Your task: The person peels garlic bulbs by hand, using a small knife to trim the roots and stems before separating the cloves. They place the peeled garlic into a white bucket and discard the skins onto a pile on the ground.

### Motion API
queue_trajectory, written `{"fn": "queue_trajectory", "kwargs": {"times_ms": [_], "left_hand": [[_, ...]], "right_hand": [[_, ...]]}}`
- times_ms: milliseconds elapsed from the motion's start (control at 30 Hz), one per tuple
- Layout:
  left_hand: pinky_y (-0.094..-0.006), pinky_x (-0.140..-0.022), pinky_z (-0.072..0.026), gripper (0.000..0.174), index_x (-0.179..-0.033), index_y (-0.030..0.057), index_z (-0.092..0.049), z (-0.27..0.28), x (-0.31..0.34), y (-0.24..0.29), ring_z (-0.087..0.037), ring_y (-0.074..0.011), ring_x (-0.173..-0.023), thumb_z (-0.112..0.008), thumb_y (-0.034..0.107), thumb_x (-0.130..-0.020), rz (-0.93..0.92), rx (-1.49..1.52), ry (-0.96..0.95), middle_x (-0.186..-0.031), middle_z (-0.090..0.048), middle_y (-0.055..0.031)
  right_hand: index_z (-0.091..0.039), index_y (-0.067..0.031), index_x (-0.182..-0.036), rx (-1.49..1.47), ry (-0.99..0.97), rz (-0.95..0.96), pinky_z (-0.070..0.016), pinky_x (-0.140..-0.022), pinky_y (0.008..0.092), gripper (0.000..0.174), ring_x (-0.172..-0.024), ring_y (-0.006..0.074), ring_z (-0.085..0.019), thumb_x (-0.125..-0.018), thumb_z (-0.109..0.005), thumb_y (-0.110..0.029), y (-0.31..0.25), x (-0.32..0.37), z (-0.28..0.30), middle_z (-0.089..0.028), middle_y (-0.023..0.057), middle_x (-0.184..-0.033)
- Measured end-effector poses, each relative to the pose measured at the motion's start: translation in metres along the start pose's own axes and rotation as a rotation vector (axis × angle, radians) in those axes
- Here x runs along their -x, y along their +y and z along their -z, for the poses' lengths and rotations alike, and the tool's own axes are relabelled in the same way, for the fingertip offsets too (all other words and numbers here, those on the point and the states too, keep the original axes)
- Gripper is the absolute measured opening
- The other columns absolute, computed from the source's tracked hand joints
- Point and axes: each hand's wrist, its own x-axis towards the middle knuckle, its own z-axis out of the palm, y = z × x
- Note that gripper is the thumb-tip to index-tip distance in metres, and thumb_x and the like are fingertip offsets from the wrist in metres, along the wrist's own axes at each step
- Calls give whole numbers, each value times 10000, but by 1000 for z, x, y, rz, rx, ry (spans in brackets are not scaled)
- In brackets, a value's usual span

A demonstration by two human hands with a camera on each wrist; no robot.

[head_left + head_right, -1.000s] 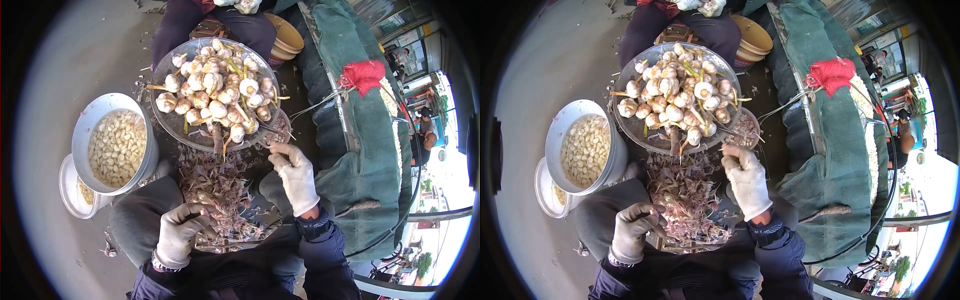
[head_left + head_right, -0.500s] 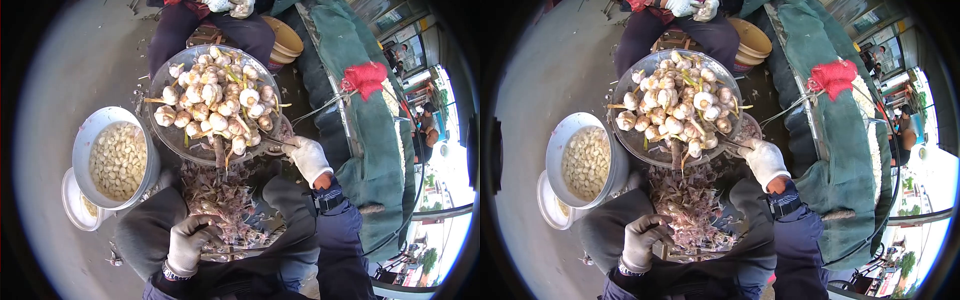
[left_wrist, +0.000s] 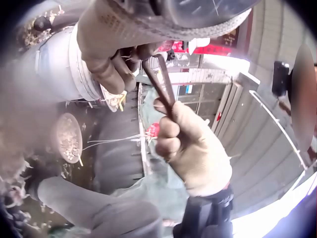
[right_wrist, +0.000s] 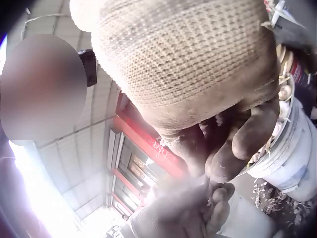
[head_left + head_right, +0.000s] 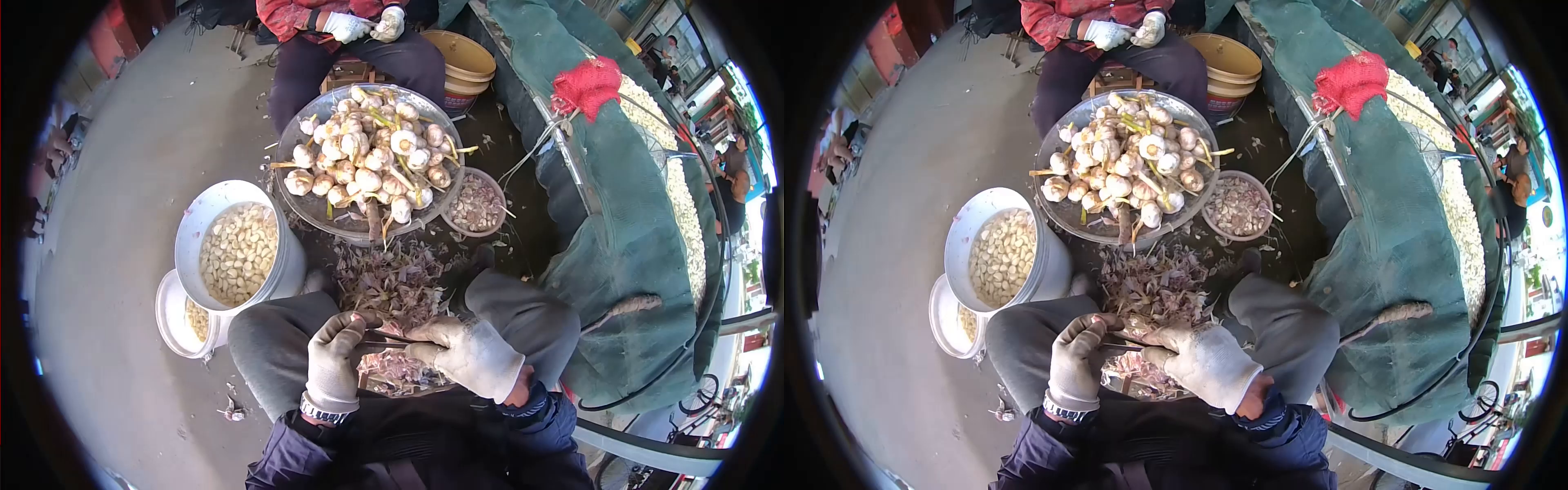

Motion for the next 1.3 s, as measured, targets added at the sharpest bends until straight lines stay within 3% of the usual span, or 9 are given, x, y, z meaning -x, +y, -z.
{"fn": "queue_trajectory", "kwargs": {"times_ms": [100, 300, 467, 567, 600, 700, 967, 1200, 1300], "left_hand": [[-362, -849, -619, 216, -1120, -54, -686, 3, 10, -12, -710, -198, -889, -568, 84, -1002, -62, -127, 49, -1063, -737, -156], [-268, -679, -561, 256, -1186, -90, -668, -21, 31, -16, -668, -140, -707, -553, 76, -1030, -62, -318, -30, -1001, -724, -123], [-264, -652, -538, 240, -1176, -85, -666, -21, 34, -21, -645, -135, -664, -584, 95, -1040, -47, -136, -72, -964, -713, -100], [-260, -690, -547, 225, -1173, -74, -667, -32, 40, -27, -667, -133, -724, -599, 92, -1037, -65, -87, -75, -996, -722, -97], [-261, -711, -553, 222, -1175, -70, -669, -38, 42, -32, -678, -132, -766, -604, 91, -1036, -108, -75, -44, -1009, -724, -96], [-260, -770, -568, 218, -1182, -59, -672, -42, 44, -36, -697, -129, -887, -616, 91, -1034, -189, -76, -25, -1035, -728, -91], [-282, -580, -579, 212, -1156, -88, -654, -52, 54, -30, -723, -181, -701, -601, 69, -1026, -165, -221, -26, -969, -727, -129], [-299, -633, -611, 201, -1146, -91, -655, -56, 60, -31, -747, -190, -759, -595, 55, -1023, -175, -271, -17, -901, -731, -140], [-304, -686, -622, 181, -1134, -91, -665, -58, 61, -33, -750, -188, -765, -607, 31, -1013, -238, -403, -5, -929, -739, -135]], "right_hand": [[-760, -125, -1166, -252, -90, -300, -587, -836, 347, 239, -996, 253, -713, -939, -709, -178, 0, 10, 6, -734, 74, -1117], [-758, -99, -1191, -342, 48, -202, -568, -768, 304, 260, -912, 186, -735, -941, -744, -167, -10, 24, -1, -765, 71, -1019], [-743, 3, -1148, -1192, 55, -609, -589, -831, 284, 229, -954, 124, -713, -949, -764, -109, -15, 28, 4, -755, 67, -1084], [-730, -13, -1159, -1286, 331, -408, -597, -851, 275, 253, -946, 133, -713, -937, -783, -122, -20, 31, -29, -729, 67, -1115], [-692, -8, -1196, -503, 413, 5, -604, -849, 275, 318, -970, 138, -711, -917, -807, -108, -13, 27, -37, -711, 70, -1146], [-681, -16, -1207, -1224, 434, -382, -600, -853, 290, 340, -992, 146, -710, -907, -816, -101, -28, 31, -45, -714, 66, -1128], [-721, 14, -1141, -1297, 439, -604, -560, -789, 263, 228, -887, 95, -686, -925, -765, -45, -19, 38, -24, -757, 79, -1055], [-738, 9, -1101, -1011, 545, -297, -581, -776, 268, 185, -918, 108, -716, -927, -761, -50, -16, 39, -33, -762, 70, -984], [-732, 13, -1098, -1248, 534, -495, -588, -754, 267, 195, -897, 108, -719, -912, -773, -30, -16, 43, -26, -758, 74, -1017]]}}
